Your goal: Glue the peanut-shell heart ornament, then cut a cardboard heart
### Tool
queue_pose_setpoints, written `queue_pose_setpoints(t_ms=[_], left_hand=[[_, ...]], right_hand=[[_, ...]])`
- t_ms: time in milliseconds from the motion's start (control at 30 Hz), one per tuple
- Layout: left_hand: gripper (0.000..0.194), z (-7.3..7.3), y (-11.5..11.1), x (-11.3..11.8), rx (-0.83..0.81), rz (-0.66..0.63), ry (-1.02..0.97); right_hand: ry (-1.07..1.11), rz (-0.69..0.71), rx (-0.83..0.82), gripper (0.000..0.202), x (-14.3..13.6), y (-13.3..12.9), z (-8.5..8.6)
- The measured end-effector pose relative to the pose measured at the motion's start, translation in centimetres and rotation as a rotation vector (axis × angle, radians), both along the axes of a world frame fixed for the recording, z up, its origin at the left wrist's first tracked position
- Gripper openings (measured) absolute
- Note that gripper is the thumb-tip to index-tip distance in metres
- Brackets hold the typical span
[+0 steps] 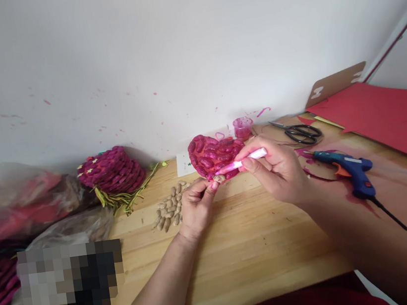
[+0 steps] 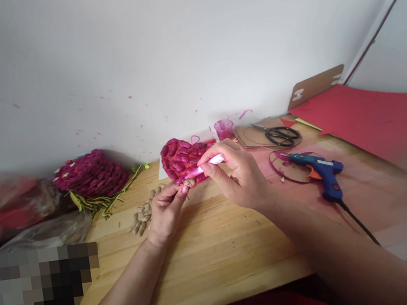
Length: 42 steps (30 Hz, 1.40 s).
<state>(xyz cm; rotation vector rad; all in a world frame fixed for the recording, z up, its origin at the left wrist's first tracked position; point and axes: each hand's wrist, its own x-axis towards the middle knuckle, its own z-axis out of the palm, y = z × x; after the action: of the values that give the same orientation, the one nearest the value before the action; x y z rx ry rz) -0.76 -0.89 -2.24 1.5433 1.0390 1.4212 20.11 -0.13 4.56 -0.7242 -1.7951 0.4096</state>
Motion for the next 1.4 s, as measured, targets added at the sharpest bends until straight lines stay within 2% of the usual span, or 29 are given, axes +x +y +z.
queue_pose_setpoints(t_ms=[200, 300, 800, 967, 1133, 1300, 1400], left_hand=[[0.025, 0.4, -0.1, 0.1, -0.015, 0.013, 0.004], [0.026, 0.4, -0.1, 0.1, -0.021, 0.009, 0.003], [0.024, 0.4, -0.1, 0.0, -0.016, -0.002, 0.024], [0.026, 0.6, -0.1, 0.2, -0.011, 0.0, 0.016], [0.026, 0.2, 0.0, 0.2, -0.029, 0.006, 0.013], [0.025, 0.0, 0.1, 0.0, -0.039, -0.005, 0.017], [0.025, 0.1, 0.0, 0.0, -0.029, -0.002, 0.031]], right_hand=[[-0.065, 0.006, 0.032, 0.006, -0.2, -0.1, 0.4], [-0.042, -0.024, 0.007, 0.007, -0.1, 0.1, 0.2], [0.061, 0.07, -0.129, 0.012, 0.0, 0.6, -0.9], [0.067, 0.027, -0.139, 0.011, 0.1, 0.8, -1.0], [0.072, 0.075, -0.126, 0.012, 0.0, 0.8, -1.0], [0.047, 0.021, -0.145, 0.011, 0.1, 1.0, -1.1], [0.058, 0.034, -0.149, 0.012, 0.1, 1.1, -1.2]])
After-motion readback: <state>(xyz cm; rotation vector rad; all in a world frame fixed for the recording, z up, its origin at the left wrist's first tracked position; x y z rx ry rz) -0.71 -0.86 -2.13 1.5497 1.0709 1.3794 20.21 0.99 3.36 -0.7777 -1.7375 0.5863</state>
